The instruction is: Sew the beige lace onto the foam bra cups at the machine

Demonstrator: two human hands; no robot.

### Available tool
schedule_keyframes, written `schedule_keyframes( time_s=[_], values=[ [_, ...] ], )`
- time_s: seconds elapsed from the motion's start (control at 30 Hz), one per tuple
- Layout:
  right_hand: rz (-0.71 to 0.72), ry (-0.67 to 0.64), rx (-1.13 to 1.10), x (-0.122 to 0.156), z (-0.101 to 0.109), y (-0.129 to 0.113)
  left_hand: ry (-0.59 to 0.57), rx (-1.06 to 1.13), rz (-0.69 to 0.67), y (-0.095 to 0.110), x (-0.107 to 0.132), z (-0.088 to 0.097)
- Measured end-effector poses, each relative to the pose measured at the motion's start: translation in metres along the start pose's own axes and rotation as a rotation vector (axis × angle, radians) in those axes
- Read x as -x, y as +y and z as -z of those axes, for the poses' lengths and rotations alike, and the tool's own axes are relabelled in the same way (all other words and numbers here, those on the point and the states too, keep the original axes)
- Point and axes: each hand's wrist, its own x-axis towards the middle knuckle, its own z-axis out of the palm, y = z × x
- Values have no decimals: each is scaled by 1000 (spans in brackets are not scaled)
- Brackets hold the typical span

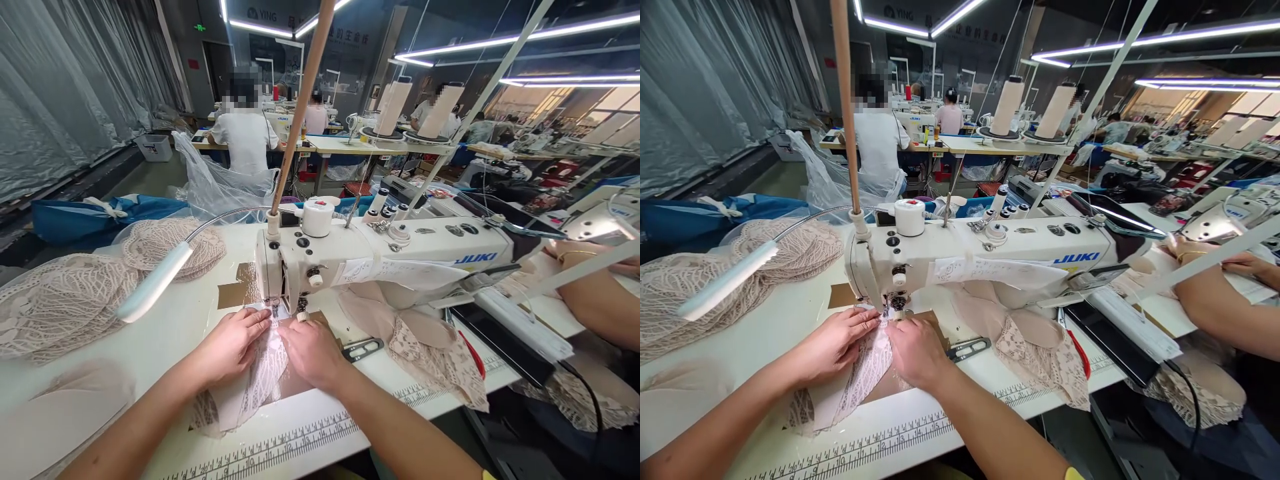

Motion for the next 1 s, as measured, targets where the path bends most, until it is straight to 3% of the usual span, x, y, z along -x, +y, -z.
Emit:
schedule_keyframes(
  time_s=[0.17, 0.37, 0.63, 1.0],
  values=[
    [-39, 101, -127, 5, 0, 10, 43, 83, 38, 20, 21, 8],
    [-7, 51, -172, 9, 9, 8, 28, 101, 54, 44, 26, 8],
    [121, -107, -169, 21, 27, 2, 93, 99, -12, 44, 25, -4],
    [127, -40, -151, 32, 18, -1, 67, 121, 8, 44, 24, -11]
  ],
)
